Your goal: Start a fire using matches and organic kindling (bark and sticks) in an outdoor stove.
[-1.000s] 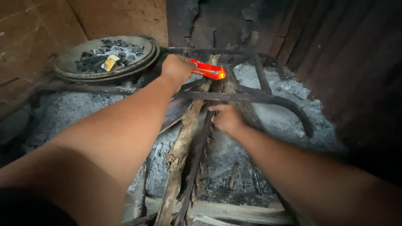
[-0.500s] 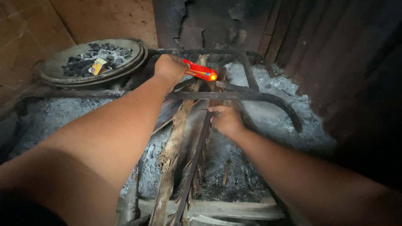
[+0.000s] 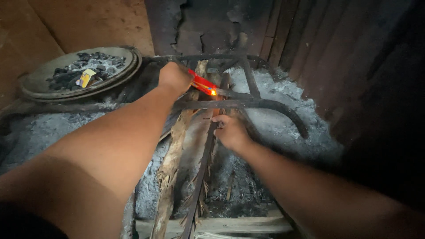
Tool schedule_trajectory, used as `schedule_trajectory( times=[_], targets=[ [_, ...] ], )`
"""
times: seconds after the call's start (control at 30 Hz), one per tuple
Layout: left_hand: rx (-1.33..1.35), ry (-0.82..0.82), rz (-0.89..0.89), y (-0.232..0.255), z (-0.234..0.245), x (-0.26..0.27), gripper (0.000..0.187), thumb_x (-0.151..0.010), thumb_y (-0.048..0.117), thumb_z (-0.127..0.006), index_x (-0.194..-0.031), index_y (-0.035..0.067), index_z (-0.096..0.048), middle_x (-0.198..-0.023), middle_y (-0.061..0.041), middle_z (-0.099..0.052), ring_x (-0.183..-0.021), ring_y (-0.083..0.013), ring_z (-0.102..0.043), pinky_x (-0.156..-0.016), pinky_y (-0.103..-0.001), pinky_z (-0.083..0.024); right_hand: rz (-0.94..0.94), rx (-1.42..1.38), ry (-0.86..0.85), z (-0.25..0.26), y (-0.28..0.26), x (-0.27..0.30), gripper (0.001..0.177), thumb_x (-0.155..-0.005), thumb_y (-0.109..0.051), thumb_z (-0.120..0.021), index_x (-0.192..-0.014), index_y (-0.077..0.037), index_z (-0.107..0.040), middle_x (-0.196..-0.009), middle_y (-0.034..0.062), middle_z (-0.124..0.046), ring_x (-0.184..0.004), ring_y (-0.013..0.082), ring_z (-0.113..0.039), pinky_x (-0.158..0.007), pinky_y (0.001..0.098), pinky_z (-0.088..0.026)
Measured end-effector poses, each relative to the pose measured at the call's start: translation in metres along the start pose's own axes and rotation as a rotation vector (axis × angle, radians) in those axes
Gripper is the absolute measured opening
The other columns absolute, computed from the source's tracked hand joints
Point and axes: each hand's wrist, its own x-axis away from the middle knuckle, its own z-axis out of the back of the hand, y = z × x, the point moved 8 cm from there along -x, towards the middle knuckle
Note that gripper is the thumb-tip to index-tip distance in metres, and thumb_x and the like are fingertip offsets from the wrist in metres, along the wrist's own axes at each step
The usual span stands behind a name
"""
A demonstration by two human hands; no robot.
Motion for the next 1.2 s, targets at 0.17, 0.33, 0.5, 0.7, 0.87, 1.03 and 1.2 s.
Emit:
schedule_trajectory(
  times=[0.17, 0.33, 0.5, 0.7, 0.87, 1.03, 1.2],
  targets=[
    [-0.148, -0.024, -0.131, 0.002, -0.019, -0.011, 0.022, -0.087, 0.025, -0.067, -0.101, 0.013, -0.08, -0.102, -0.018, -0.074, -0.098, -0.0374, -0.07, -0.085, -0.044, -0.056, 0.019, 0.073, 0.026, 0.008, -0.019, 0.01, 0.038, -0.075, -0.013, -0.076, -0.113, -0.013, -0.074, -0.087, 0.014, -0.073, -0.079, 0.0281, -0.072, -0.072, 0.0402, -0.057],
    [-0.104, -0.005, -0.122, 0.002, -0.02, -0.012, 0.025, -0.083, 0.025, -0.067, -0.099, 0.012, -0.08, -0.101, -0.021, -0.073, -0.099, -0.039, -0.069, -0.087, -0.044, -0.056, 0.078, 0.166, 0.044, 0.011, -0.032, 0.014, 0.037, -0.074, -0.015, -0.076, -0.111, -0.01, -0.072, -0.104, 0.0146, -0.075, -0.094, 0.0329, -0.074, -0.085, 0.042, -0.057],
    [-0.06, -0.026, 0.007, 0.004, -0.016, -0.009, 0.026, -0.081, 0.027, -0.07, -0.1, 0.011, -0.079, -0.103, -0.023, -0.072, -0.102, -0.0381, -0.069, -0.089, -0.043, -0.055, 0.025, 0.325, 0.141, 0.035, -0.075, 0.036, 0.045, -0.07, -0.016, -0.082, -0.115, -0.014, -0.075, -0.114, 0.0187, -0.07, -0.108, 0.0412, -0.059, -0.09, 0.049, -0.048],
    [-0.109, -0.074, -0.054, 0.0, -0.042, -0.026, 0.024, -0.088, 0.026, -0.07, -0.097, 0.006, -0.079, -0.102, -0.024, -0.073, -0.102, -0.0399, -0.069, -0.086, -0.044, -0.056, 0.325, 0.073, 0.161, 0.011, -0.097, 0.044, 0.031, -0.084, -0.016, -0.068, -0.115, -0.015, -0.074, -0.115, 0.0142, -0.072, -0.11, 0.0315, -0.068, -0.093, 0.0396, -0.056],
    [-0.114, -0.179, 0.065, 0.007, -0.035, -0.013, 0.024, -0.087, 0.023, -0.072, -0.095, 0.001, -0.077, -0.096, -0.025, -0.074, -0.095, -0.0398, -0.073, -0.08, -0.046, -0.057, 0.142, -0.079, -0.209, -0.036, -0.116, 0.039, 0.054, -0.085, -0.024, -0.065, -0.137, -0.014, -0.059, -0.113, 0.0157, -0.07, -0.097, 0.0298, -0.07, -0.086, 0.04, -0.056],
    [-0.091, -0.188, 0.078, 0.001, -0.04, -0.014, 0.027, -0.09, 0.024, -0.07, -0.095, -0.002, -0.077, -0.094, -0.026, -0.075, -0.095, -0.0376, -0.075, -0.082, -0.044, -0.058, 0.279, -0.273, -0.315, -0.077, -0.113, 0.026, 0.057, -0.094, -0.018, -0.07, -0.144, -0.001, -0.048, -0.122, 0.0167, -0.063, -0.104, 0.0225, -0.065, -0.09, 0.0359, -0.052],
    [-0.095, -0.102, -0.024, -0.003, -0.047, -0.023, 0.027, -0.086, 0.027, -0.074, -0.096, 0.002, -0.078, -0.102, -0.026, -0.072, -0.102, -0.0405, -0.069, -0.085, -0.044, -0.056, 0.309, -0.316, -0.354, -0.113, -0.08, 0.013, 0.048, -0.094, -0.018, -0.063, -0.137, 0.0, -0.052, -0.082, 0.003, -0.06, -0.069, 0.0128, -0.057, -0.064, 0.0309, -0.052]
  ],
)
